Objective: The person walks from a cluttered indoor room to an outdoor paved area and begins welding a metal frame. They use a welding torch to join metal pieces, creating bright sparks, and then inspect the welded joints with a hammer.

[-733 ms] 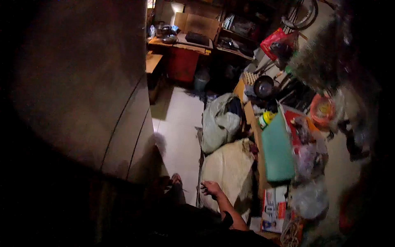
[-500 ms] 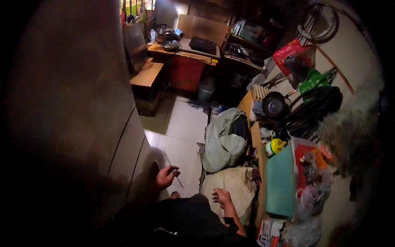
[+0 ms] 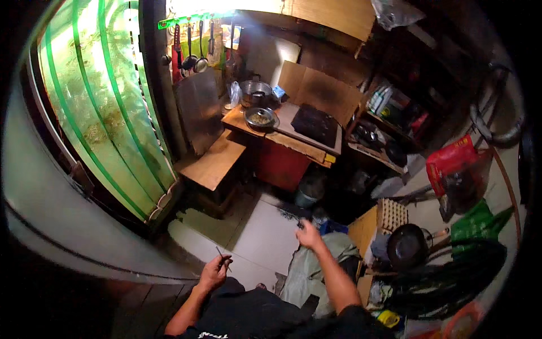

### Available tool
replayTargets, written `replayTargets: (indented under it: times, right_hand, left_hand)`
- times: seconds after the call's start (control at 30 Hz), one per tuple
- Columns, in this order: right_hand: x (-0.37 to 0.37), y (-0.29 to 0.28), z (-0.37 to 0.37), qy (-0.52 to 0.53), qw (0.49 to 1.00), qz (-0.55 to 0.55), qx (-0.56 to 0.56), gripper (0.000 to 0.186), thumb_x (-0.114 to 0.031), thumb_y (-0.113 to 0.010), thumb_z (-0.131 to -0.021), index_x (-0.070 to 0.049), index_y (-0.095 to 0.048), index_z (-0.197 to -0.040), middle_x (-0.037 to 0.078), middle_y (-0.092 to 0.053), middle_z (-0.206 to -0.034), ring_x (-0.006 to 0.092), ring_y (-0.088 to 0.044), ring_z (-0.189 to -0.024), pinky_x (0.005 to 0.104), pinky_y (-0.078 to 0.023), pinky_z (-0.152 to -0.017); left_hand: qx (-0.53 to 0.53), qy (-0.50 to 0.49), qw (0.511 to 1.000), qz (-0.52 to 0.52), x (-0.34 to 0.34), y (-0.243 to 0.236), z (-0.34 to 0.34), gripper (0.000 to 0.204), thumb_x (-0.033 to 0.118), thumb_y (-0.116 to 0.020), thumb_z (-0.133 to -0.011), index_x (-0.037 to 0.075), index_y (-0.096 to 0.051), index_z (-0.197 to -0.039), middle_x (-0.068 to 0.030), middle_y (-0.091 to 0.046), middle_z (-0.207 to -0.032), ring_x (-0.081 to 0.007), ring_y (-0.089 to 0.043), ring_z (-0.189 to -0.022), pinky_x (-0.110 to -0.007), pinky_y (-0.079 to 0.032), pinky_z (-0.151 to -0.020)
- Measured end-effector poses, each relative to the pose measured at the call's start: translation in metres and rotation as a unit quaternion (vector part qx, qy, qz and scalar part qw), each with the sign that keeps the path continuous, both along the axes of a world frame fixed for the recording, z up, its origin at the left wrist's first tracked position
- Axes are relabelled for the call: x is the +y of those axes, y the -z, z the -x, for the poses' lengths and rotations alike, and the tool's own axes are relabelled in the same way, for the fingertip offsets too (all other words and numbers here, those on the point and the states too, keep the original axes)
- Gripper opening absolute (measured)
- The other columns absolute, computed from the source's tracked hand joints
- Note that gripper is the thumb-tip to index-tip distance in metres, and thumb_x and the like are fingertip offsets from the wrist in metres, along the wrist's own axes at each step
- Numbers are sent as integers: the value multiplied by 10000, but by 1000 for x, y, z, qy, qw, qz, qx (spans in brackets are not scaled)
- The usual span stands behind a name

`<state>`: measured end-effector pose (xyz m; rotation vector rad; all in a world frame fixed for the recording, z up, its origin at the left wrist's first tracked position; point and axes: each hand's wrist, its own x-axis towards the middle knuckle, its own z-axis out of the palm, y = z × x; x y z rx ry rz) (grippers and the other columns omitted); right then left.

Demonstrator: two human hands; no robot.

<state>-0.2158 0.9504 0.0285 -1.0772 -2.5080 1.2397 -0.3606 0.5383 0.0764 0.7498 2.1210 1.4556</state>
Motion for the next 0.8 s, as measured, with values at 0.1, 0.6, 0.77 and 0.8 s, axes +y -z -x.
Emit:
replayTargets:
  times: [0.1,0.6,0.77,0.8]
  right_hand:
    - [94,-103,170,-75,962,-233,117,720,-303,-696,-945,20,-465,-1545,219,-719,-892,318,-711,-844,447,-573,-848]
    - [295,-521,673,2,823,-568,-29,625,-251,-615,-984,-59,-397,-1538,261,-691,-1210,384,-702,-1070,672,-454,-907]
    - [593,-514,670,-39,927,-339,158,470,-367,-695,-1006,-59,-586,-1345,97,-603,-825,206,-600,-669,407,-445,-521]
    - [638,-578,623,-11,925,-320,205,452,-390,-711,-1010,-60,-624,-1306,65,-586,-748,170,-579,-589,354,-444,-444]
  left_hand:
    - [48,-89,995,0,21,-2,39,234,126,-615,-1075,14,-699,-1262,-151,-801,-1087,-195,-761,-1037,-336,-583,-911]
    - [42,-376,925,-36,126,-5,250,289,185,-534,-1129,-6,-649,-1314,-126,-749,-1143,-202,-705,-1061,-348,-546,-991]
    - [126,-512,839,-134,149,-9,310,337,225,-534,-1132,28,-638,-1386,-104,-719,-1227,-197,-702,-1054,-340,-557,-971]
    - [126,-526,819,-190,153,7,343,327,231,-526,-1137,26,-643,-1362,-97,-716,-1211,-193,-694,-1052,-335,-554,-964]
